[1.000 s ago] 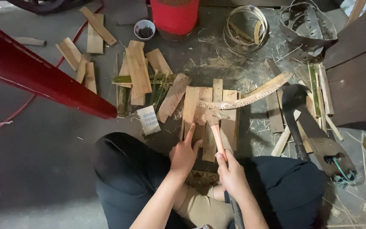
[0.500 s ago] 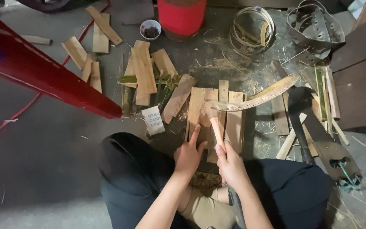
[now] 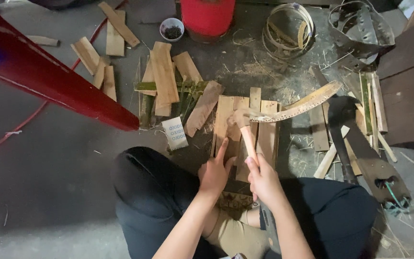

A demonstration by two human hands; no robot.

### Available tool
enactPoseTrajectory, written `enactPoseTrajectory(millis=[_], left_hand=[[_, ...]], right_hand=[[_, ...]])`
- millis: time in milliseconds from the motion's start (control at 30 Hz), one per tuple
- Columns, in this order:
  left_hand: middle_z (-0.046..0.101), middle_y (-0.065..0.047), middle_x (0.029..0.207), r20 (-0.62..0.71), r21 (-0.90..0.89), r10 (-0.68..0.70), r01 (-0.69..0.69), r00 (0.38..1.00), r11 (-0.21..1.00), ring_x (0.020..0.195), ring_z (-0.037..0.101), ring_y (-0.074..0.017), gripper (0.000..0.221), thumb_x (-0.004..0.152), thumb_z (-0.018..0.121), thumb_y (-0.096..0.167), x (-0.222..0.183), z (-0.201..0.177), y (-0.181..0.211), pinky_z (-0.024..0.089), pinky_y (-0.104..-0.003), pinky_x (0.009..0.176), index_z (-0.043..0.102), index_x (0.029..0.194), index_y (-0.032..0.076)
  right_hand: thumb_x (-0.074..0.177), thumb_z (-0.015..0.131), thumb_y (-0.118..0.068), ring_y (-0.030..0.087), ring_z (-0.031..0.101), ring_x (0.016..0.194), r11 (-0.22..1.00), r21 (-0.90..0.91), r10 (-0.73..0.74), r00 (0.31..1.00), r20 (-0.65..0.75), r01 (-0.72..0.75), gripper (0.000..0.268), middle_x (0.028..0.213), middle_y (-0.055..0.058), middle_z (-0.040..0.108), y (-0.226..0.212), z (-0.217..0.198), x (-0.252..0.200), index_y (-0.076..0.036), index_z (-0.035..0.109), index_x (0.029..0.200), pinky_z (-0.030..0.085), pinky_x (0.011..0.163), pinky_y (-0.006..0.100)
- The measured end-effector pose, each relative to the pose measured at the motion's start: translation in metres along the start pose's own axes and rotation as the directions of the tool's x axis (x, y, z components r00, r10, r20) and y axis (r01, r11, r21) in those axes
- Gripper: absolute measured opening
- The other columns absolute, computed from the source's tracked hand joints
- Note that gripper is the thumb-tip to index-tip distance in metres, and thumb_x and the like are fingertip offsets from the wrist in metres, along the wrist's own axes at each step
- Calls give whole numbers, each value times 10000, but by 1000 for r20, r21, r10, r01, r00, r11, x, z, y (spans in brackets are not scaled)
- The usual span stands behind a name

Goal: The person is sitting on the floor, organizing wooden slats and using a sickle-like tool to shave a thin piece of wood.

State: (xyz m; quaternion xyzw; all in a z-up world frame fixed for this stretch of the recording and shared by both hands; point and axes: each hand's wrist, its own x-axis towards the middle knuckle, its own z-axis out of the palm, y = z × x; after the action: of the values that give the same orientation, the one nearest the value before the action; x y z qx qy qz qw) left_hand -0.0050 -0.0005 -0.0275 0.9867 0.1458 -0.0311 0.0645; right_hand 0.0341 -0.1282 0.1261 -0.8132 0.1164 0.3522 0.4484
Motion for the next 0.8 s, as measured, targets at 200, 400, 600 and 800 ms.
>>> enactPoseTrajectory(millis=[200, 400, 600, 800], left_hand=[[543, -57, 520, 156, -201, -50, 81, 986, 976, 345, 484, -174, 721, 1027, 446, 632, 3, -17, 1, 425, -307, 344, 187, 1652, 382], [467, -14, 446, 39, -244, -20, 29, 999, 969, 305, 373, -101, 715, 1025, 495, 617, 2, 1, -1, 326, -271, 307, 230, 1638, 361], [702, -126, 728, 311, -344, -34, 145, 950, 928, 495, 657, -189, 655, 1057, 446, 563, 4, -48, -1, 486, -301, 395, 231, 1647, 378], [498, -45, 480, 120, -206, -46, 70, 992, 976, 318, 421, -153, 717, 1024, 458, 639, 3, -10, 1, 370, -305, 314, 194, 1646, 401]], right_hand=[[1070, 425, -359, 194, 425, 392, 999, 39, -15, 1000, -14, 16, 356, 590, 59, 425, 9, -5, -20, -68, 628, 1101, 431, 382, 334], [1063, 453, -349, 169, 370, 415, 995, 102, 20, 1000, 0, -20, 315, 604, 68, 404, 42, 3, -16, -81, 620, 1066, 422, 338, 333], [1084, 469, -290, 244, 492, 280, 978, 171, -111, 992, -62, 120, 333, 532, 114, 474, 32, 6, 17, 6, 619, 1114, 449, 254, 352], [1076, 451, -297, 185, 359, 378, 987, 152, -53, 998, 33, 48, 292, 549, 66, 369, 32, -3, -10, -45, 597, 1061, 419, 326, 347]])
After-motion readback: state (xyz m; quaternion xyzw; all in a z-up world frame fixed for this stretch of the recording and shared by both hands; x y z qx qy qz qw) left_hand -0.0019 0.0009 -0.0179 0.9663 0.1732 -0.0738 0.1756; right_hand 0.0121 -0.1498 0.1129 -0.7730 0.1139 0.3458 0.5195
